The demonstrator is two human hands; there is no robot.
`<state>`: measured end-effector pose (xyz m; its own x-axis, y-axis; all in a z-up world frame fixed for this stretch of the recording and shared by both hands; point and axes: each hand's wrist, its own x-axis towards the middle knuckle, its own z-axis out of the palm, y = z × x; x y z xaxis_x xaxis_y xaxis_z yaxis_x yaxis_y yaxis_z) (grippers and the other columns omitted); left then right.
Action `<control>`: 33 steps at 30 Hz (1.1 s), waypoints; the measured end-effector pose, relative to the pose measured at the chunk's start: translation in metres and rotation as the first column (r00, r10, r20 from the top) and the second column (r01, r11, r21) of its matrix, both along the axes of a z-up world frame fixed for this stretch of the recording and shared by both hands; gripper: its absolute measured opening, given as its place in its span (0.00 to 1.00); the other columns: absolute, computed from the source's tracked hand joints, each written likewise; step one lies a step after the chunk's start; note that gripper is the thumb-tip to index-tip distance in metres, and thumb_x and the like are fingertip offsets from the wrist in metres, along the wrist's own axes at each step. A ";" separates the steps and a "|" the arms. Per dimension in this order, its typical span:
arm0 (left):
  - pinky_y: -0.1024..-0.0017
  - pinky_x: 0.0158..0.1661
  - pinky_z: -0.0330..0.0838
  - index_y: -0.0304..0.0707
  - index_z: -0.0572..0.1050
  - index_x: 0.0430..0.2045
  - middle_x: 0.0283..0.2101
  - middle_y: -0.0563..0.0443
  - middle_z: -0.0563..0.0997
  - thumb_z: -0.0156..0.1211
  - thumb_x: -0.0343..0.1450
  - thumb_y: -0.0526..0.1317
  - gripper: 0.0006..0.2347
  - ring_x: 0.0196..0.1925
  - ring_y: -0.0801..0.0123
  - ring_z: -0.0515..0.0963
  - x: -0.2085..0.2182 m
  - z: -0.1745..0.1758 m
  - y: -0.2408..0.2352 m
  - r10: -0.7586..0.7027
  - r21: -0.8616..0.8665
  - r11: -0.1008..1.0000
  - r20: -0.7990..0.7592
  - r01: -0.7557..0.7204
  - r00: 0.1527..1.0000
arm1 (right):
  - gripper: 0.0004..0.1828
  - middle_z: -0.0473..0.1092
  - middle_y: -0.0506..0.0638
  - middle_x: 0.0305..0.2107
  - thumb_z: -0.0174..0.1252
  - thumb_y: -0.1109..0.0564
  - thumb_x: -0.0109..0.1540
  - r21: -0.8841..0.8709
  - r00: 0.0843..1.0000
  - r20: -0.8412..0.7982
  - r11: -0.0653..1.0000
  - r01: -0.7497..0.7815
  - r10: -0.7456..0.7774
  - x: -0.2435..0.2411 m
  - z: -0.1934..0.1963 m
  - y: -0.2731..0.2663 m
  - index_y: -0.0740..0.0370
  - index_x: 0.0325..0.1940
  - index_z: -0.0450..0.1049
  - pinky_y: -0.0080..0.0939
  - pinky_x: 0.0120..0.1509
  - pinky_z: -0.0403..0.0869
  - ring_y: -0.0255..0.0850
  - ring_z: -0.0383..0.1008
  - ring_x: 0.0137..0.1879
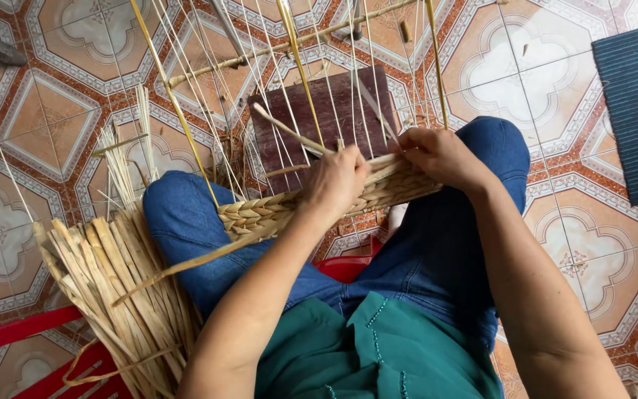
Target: The person weaves a basket using dried palm leaves on a small wooden frame held between their legs. They repeatedly thread a flexible palm strip through vertical strings on the frame, pulling it tight to form a braided pattern. A pair of scissors rests on the floor nearby.
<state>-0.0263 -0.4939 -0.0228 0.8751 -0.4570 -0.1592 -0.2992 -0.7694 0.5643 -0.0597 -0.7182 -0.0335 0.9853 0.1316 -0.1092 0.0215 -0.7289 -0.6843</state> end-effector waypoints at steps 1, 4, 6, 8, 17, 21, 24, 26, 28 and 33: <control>0.75 0.14 0.63 0.36 0.77 0.32 0.17 0.55 0.75 0.58 0.75 0.41 0.07 0.13 0.76 0.67 0.000 0.008 0.003 0.000 0.048 0.999 -0.186 0.009 0.983 | 0.07 0.78 0.50 0.30 0.60 0.59 0.63 0.178 0.997 -0.074 0.984 0.025 -0.012 -0.001 0.009 0.001 0.59 0.44 0.80 0.41 0.40 0.75 0.40 0.77 0.33; 0.73 0.18 0.67 0.35 0.75 0.32 0.20 0.53 0.76 0.57 0.77 0.40 0.08 0.16 0.72 0.70 0.001 0.015 0.006 -0.017 0.152 0.987 -0.240 0.055 0.971 | 0.07 0.78 0.50 0.31 0.63 0.57 0.61 0.251 0.993 -0.099 0.964 0.092 -0.069 -0.005 0.015 0.006 0.60 0.42 0.79 0.41 0.40 0.75 0.41 0.77 0.34; 0.73 0.22 0.72 0.33 0.74 0.33 0.22 0.49 0.77 0.57 0.78 0.40 0.08 0.19 0.70 0.73 -0.005 0.021 0.002 -0.043 0.213 0.975 -0.110 0.066 0.993 | 0.07 0.77 0.52 0.28 0.65 0.57 0.60 0.154 0.993 -0.044 0.981 0.119 -0.113 -0.006 0.014 0.010 0.61 0.40 0.80 0.41 0.40 0.74 0.42 0.76 0.34; 0.70 0.28 0.77 0.29 0.73 0.35 0.33 0.41 0.77 0.69 0.61 0.41 0.16 0.29 0.61 0.77 -0.016 0.033 -0.006 -0.220 -0.206 0.933 0.321 0.294 0.921 | 0.08 0.76 0.53 0.26 0.64 0.57 0.62 0.079 0.973 -0.076 0.972 0.223 -0.217 -0.004 0.013 0.015 0.63 0.41 0.78 0.41 0.37 0.73 0.41 0.76 0.31; 0.69 0.31 0.81 0.28 0.65 0.51 0.35 0.43 0.74 0.50 0.76 0.25 0.10 0.33 0.62 0.80 0.001 0.031 -0.018 -0.288 0.175 0.929 -0.213 0.327 0.934 | 0.10 0.79 0.49 0.32 0.58 0.55 0.69 0.176 0.910 -0.056 0.893 0.415 -0.412 -0.009 0.053 0.014 0.61 0.49 0.78 0.37 0.39 0.76 0.35 0.78 0.32; 0.72 0.27 0.73 0.44 0.73 0.49 0.27 0.49 0.76 0.55 0.73 0.30 0.11 0.26 0.66 0.78 0.022 0.036 -0.004 -0.335 0.120 0.917 -0.288 0.381 0.897 | 0.13 0.79 0.52 0.33 0.62 0.56 0.63 0.148 0.987 -0.042 0.976 0.162 -0.158 -0.013 0.034 0.016 0.59 0.51 0.81 0.41 0.39 0.76 0.40 0.79 0.34; 0.75 0.32 0.67 0.47 0.81 0.31 0.29 0.56 0.78 0.69 0.64 0.45 0.07 0.31 0.67 0.73 0.027 0.010 0.006 -0.341 0.021 0.934 0.359 0.357 0.869 | 0.14 0.79 0.57 0.36 0.65 0.55 0.61 -0.044 0.958 0.262 0.993 -0.106 0.113 -0.008 0.020 0.018 0.63 0.48 0.80 0.46 0.45 0.76 0.50 0.79 0.39; 0.74 0.32 0.67 0.46 0.78 0.26 0.28 0.53 0.77 0.67 0.68 0.51 0.11 0.31 0.65 0.72 0.019 0.031 0.003 -0.192 -0.172 0.934 0.499 0.314 0.845 | 0.10 0.78 0.57 0.34 0.63 0.56 0.62 0.052 0.997 0.082 0.999 -0.011 0.007 -0.006 0.016 0.020 0.61 0.46 0.79 0.46 0.44 0.77 0.50 0.80 0.38; 0.75 0.25 0.67 0.44 0.77 0.37 0.26 0.51 0.79 0.59 0.73 0.46 0.08 0.24 0.69 0.72 0.016 0.032 -0.007 -0.205 -0.094 0.972 0.089 0.213 0.975 | 0.09 0.77 0.59 0.33 0.62 0.57 0.63 0.020 0.994 0.107 1.000 -0.012 0.010 -0.007 0.014 0.022 0.63 0.46 0.78 0.47 0.44 0.76 0.52 0.79 0.38; 0.79 0.18 0.73 0.55 0.73 0.54 0.29 0.48 0.84 0.46 0.77 0.37 0.13 0.18 0.75 0.75 0.034 0.019 -0.030 -0.020 -0.123 0.984 -0.791 -0.126 0.611 | 0.09 0.75 0.58 0.28 0.60 0.56 0.66 0.042 0.993 -0.056 0.993 0.110 -0.107 -0.006 0.024 0.021 0.64 0.47 0.73 0.46 0.39 0.74 0.48 0.77 0.33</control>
<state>0.0073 -0.5238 -0.0036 0.4682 -0.4956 -0.7316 0.3548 -0.6528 0.6693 -0.0662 -0.6971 -0.0099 0.9868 0.0304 -0.1588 -0.0937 -0.6932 -0.7146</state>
